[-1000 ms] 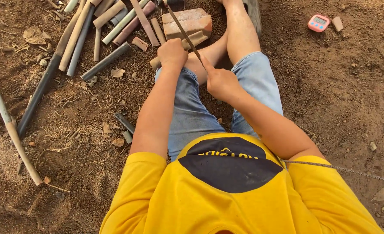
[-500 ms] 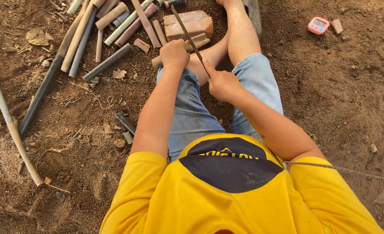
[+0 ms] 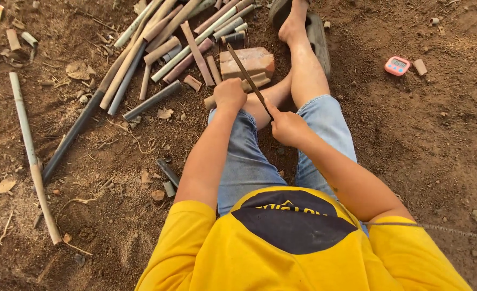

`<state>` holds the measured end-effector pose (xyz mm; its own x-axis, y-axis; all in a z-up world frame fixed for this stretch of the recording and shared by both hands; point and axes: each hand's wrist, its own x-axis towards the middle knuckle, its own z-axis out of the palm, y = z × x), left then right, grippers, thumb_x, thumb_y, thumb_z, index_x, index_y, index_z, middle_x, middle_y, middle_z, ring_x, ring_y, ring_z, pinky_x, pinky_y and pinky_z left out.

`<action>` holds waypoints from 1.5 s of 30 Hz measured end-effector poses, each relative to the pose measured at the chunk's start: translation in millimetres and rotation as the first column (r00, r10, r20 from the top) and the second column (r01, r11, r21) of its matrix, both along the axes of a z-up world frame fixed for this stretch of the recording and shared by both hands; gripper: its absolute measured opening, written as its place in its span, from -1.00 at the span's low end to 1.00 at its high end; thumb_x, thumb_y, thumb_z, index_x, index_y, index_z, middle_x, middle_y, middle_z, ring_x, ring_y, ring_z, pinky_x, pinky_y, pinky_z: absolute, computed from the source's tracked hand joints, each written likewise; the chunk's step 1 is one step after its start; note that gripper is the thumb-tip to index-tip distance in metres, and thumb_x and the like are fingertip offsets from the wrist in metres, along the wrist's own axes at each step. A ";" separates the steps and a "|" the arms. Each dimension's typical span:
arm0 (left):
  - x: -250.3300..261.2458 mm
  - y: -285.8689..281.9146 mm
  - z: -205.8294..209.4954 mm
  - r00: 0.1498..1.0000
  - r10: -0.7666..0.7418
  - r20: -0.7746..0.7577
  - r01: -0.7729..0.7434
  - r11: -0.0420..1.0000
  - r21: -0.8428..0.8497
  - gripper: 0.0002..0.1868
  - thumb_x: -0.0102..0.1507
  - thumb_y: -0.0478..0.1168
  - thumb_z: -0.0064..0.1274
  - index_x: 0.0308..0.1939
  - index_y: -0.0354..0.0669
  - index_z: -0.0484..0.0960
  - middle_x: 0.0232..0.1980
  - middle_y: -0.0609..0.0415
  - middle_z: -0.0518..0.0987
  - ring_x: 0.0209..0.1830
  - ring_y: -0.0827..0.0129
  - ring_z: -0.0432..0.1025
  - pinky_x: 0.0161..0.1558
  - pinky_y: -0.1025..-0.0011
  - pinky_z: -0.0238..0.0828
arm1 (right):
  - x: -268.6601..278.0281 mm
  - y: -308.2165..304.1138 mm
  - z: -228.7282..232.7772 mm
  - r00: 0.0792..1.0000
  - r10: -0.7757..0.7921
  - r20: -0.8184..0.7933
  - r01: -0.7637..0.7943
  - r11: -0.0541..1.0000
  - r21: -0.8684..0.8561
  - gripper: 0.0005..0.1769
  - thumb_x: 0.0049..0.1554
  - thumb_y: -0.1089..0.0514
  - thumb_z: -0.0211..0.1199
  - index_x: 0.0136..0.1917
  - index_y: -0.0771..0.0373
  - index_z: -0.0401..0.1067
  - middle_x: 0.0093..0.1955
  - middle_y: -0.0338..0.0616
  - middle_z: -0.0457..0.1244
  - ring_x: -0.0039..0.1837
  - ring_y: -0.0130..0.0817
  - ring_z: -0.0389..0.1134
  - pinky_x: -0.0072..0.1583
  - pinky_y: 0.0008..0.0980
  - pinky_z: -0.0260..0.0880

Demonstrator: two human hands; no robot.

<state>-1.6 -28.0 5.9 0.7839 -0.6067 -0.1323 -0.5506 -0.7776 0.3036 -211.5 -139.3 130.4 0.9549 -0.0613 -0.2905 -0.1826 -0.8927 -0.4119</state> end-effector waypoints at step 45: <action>-9.0 5.0 27.7 0.998 -0.064 -0.008 0.064 0.995 0.072 -0.86 0.26 -0.30 0.03 -0.21 -0.18 0.71 -0.30 -0.03 0.67 -0.18 0.07 0.65 -0.08 0.07 0.65 | -27.9 1.4 27.8 0.983 -0.044 -0.176 0.051 0.998 0.037 -0.18 0.37 0.07 0.10 0.76 0.29 -0.11 -0.32 0.04 0.39 -0.37 -0.22 0.37 -0.30 -0.33 0.37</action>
